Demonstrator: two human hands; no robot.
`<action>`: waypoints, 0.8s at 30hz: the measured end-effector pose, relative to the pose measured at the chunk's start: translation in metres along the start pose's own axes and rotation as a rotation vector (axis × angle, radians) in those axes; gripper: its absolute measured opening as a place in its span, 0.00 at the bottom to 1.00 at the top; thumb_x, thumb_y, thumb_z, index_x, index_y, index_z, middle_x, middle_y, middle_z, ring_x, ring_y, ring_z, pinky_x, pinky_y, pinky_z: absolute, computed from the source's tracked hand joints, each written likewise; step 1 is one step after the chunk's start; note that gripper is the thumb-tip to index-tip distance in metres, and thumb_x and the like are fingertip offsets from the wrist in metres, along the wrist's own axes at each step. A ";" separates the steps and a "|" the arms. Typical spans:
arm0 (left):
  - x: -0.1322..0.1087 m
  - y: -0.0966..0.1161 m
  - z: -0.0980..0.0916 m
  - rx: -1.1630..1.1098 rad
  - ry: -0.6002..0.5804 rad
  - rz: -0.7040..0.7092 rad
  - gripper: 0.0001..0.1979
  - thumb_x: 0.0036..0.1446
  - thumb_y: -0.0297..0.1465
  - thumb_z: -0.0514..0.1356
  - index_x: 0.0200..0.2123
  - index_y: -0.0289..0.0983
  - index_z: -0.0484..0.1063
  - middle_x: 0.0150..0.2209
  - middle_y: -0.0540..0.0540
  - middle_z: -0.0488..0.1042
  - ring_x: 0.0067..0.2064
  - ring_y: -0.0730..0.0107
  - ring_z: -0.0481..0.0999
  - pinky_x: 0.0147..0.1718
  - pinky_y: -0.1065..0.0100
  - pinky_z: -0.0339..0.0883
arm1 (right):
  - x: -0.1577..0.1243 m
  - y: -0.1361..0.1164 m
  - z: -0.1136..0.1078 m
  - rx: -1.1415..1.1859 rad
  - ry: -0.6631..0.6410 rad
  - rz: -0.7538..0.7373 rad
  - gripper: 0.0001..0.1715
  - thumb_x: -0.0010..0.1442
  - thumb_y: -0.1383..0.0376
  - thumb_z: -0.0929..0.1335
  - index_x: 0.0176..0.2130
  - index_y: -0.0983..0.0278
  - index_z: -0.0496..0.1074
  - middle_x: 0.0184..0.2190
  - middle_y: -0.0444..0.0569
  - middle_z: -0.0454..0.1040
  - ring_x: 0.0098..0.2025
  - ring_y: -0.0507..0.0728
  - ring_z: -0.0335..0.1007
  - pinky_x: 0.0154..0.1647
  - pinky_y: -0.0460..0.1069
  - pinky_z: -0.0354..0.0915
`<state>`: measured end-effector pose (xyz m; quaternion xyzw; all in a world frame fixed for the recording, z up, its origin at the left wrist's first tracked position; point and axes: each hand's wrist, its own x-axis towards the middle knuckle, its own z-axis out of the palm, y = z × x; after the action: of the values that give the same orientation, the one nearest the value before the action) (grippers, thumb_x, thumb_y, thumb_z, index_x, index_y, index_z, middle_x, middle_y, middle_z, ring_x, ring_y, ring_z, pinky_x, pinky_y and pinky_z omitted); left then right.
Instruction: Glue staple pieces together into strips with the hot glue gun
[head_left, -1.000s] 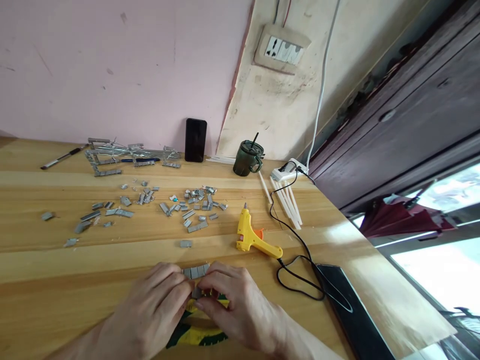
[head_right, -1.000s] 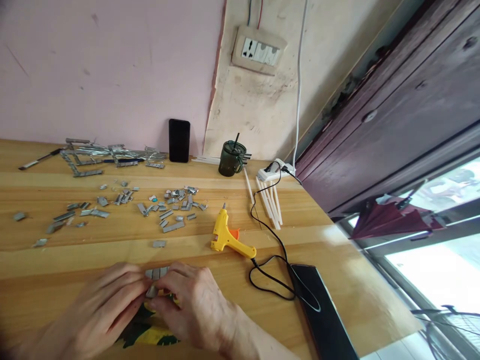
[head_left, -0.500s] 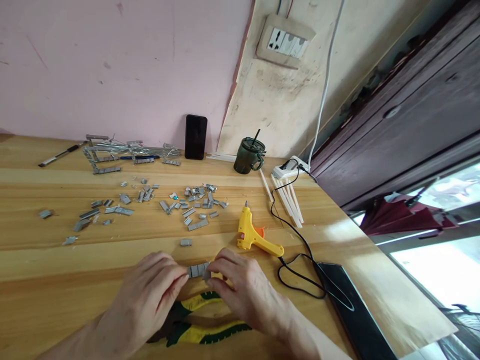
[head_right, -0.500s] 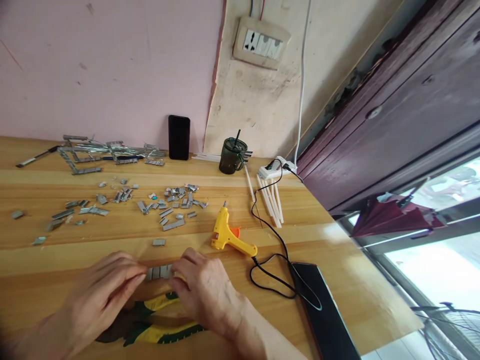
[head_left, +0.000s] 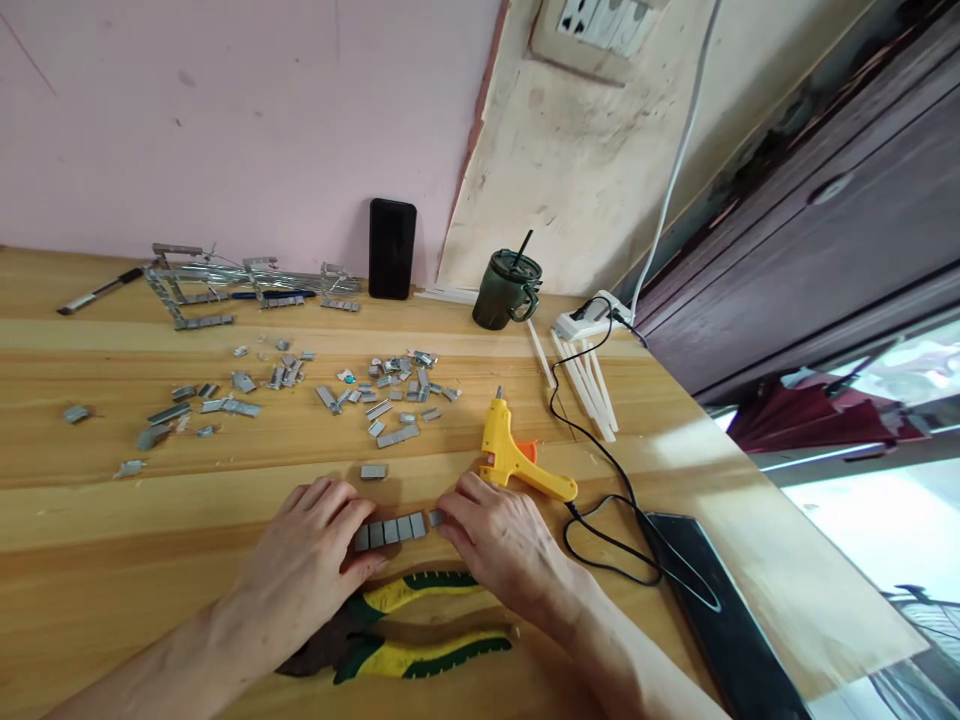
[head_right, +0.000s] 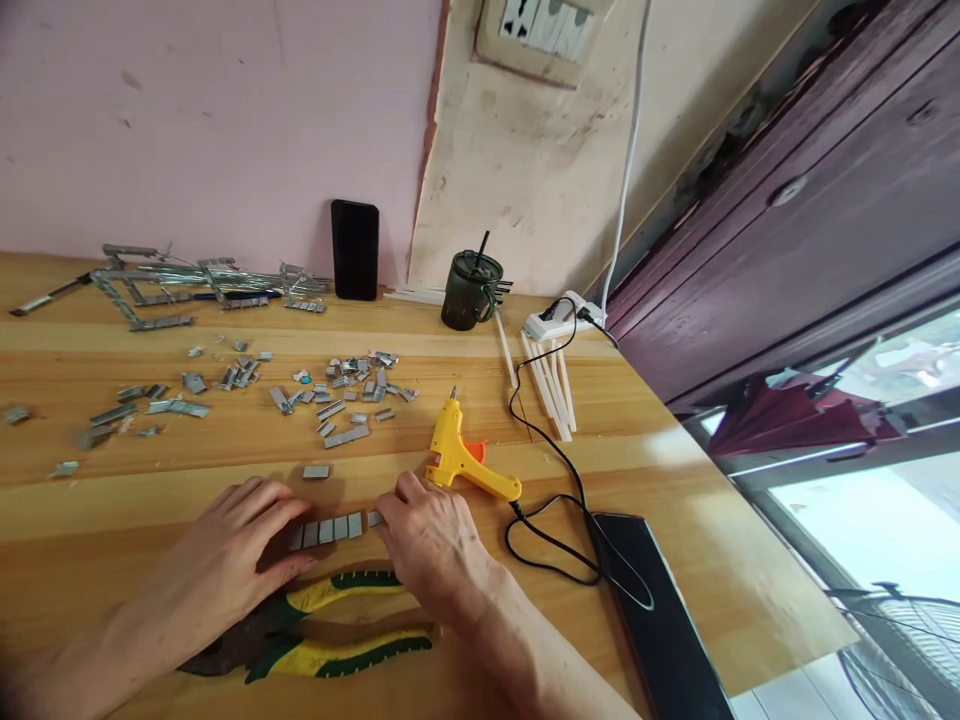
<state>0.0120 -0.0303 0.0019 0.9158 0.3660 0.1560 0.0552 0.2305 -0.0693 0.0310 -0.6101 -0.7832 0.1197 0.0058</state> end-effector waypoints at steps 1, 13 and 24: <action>0.000 0.000 0.001 -0.003 -0.008 -0.001 0.16 0.45 0.32 0.70 0.37 0.35 0.73 0.36 0.44 0.74 0.37 0.55 0.73 0.37 0.53 0.71 | 0.000 0.000 -0.001 0.002 -0.003 0.003 0.05 0.61 0.67 0.66 0.37 0.61 0.74 0.36 0.47 0.73 0.36 0.56 0.72 0.29 0.47 0.60; 0.006 -0.013 -0.007 -0.057 0.053 -0.062 0.12 0.54 0.36 0.62 0.40 0.36 0.74 0.35 0.44 0.74 0.37 0.54 0.75 0.36 0.55 0.70 | 0.004 0.000 -0.007 0.037 0.045 0.032 0.07 0.63 0.68 0.65 0.36 0.63 0.74 0.36 0.47 0.74 0.36 0.56 0.73 0.29 0.46 0.62; 0.045 -0.037 -0.007 -0.155 -0.112 -0.140 0.11 0.53 0.31 0.62 0.41 0.37 0.75 0.36 0.44 0.74 0.41 0.55 0.75 0.37 0.59 0.70 | 0.047 -0.015 -0.009 -0.008 0.079 -0.020 0.07 0.62 0.65 0.65 0.36 0.63 0.74 0.37 0.46 0.75 0.34 0.56 0.75 0.26 0.47 0.60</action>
<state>0.0165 0.0275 0.0120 0.8883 0.4121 0.1282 0.1569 0.2054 -0.0267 0.0362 -0.6064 -0.7890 0.0921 0.0354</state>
